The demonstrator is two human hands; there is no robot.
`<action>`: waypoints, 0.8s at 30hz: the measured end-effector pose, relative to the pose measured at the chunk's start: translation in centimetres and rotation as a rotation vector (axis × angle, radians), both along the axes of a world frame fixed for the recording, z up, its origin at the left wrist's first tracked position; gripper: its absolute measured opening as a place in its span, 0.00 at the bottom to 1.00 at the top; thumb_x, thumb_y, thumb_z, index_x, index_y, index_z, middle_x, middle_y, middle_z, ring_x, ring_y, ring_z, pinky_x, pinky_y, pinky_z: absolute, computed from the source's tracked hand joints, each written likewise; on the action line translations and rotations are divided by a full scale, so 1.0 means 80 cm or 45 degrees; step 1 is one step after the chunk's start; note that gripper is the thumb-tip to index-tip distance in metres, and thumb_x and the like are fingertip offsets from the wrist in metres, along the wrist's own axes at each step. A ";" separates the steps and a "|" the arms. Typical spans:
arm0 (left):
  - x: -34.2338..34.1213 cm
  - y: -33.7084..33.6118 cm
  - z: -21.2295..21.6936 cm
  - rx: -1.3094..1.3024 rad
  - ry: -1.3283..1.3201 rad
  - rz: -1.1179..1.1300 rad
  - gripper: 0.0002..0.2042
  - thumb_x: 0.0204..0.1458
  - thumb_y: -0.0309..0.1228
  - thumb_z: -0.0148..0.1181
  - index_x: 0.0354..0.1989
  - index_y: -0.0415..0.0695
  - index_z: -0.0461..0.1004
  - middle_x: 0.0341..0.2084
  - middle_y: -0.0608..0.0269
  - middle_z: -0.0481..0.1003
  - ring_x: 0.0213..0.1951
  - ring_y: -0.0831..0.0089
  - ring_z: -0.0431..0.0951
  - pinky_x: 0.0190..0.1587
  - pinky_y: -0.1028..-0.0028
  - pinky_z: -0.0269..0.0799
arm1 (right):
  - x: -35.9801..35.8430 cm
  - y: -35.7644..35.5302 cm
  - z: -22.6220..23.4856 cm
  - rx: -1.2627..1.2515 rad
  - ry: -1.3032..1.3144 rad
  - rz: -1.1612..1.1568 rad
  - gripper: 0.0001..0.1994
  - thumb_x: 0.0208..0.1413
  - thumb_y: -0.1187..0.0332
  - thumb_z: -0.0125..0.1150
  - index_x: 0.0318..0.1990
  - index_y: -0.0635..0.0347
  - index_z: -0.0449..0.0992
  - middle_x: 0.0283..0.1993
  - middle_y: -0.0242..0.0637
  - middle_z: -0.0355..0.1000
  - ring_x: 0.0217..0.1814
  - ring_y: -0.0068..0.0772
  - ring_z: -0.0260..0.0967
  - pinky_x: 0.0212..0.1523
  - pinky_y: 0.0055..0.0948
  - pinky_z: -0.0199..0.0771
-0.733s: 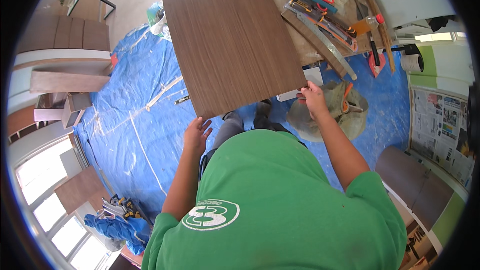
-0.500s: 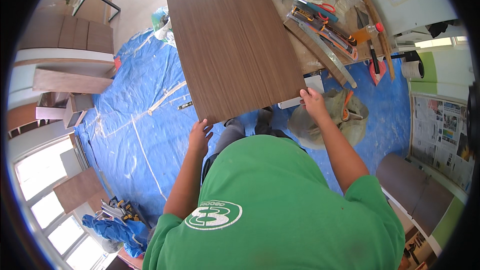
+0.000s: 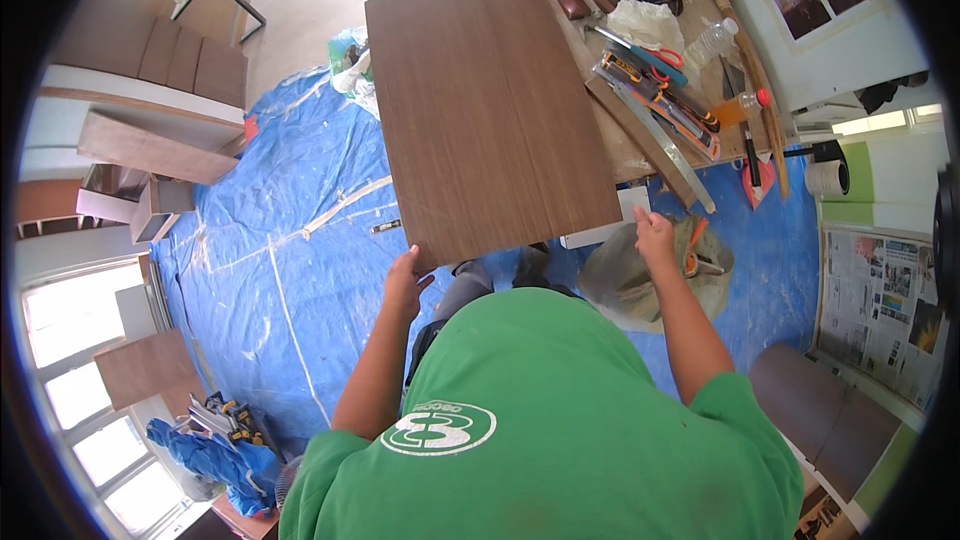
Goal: The person uses a utility knife to trim the edge of a wooden cabinet door, then attaches two metal hinges to the door. They flip the door over and use a sanding block to smooth the edges and surface of the door.
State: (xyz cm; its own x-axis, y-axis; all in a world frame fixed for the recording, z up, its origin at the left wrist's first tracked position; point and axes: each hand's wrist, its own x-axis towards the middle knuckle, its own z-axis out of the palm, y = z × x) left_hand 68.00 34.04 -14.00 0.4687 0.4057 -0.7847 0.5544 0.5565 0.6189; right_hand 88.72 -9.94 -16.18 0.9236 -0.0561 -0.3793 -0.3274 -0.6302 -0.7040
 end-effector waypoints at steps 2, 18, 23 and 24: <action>0.009 -0.003 0.004 -0.008 -0.016 0.013 0.23 0.64 0.49 0.56 0.56 0.44 0.71 0.50 0.57 0.77 0.53 0.61 0.76 0.58 0.56 0.69 | 0.000 -0.019 -0.034 -0.070 -0.172 0.068 0.22 0.67 0.55 0.60 0.27 0.65 0.74 0.24 0.37 0.71 0.18 0.29 0.65 0.24 0.35 0.67; 0.032 0.034 -0.022 -0.142 -0.096 -0.046 0.30 0.62 0.51 0.61 0.60 0.36 0.72 0.54 0.50 0.77 0.56 0.57 0.79 0.58 0.56 0.75 | 0.022 0.056 0.016 0.054 -0.093 0.146 0.21 0.66 0.52 0.60 0.42 0.66 0.79 0.37 0.40 0.78 0.40 0.34 0.75 0.46 0.34 0.74; 0.052 0.038 -0.014 -0.011 0.006 -0.259 0.35 0.58 0.54 0.65 0.61 0.33 0.72 0.53 0.48 0.78 0.52 0.58 0.81 0.57 0.59 0.75 | 0.038 0.085 0.024 -0.110 0.089 0.175 0.26 0.65 0.47 0.59 0.46 0.69 0.78 0.44 0.53 0.78 0.48 0.49 0.76 0.50 0.41 0.73; 0.053 0.041 -0.012 0.018 0.035 -0.298 0.36 0.57 0.54 0.66 0.61 0.33 0.72 0.53 0.48 0.78 0.51 0.59 0.81 0.56 0.60 0.75 | 0.040 0.091 0.028 -0.158 0.123 0.206 0.27 0.65 0.46 0.59 0.47 0.69 0.78 0.47 0.58 0.79 0.52 0.56 0.77 0.53 0.44 0.74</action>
State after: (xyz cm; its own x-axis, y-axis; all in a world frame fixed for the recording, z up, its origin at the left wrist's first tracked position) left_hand 72.21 37.35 -15.00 0.5296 0.2996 -0.7936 0.6844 0.4018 0.6084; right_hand 91.90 -2.63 -13.92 0.8839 0.0383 -0.4661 -0.2771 -0.7600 -0.5879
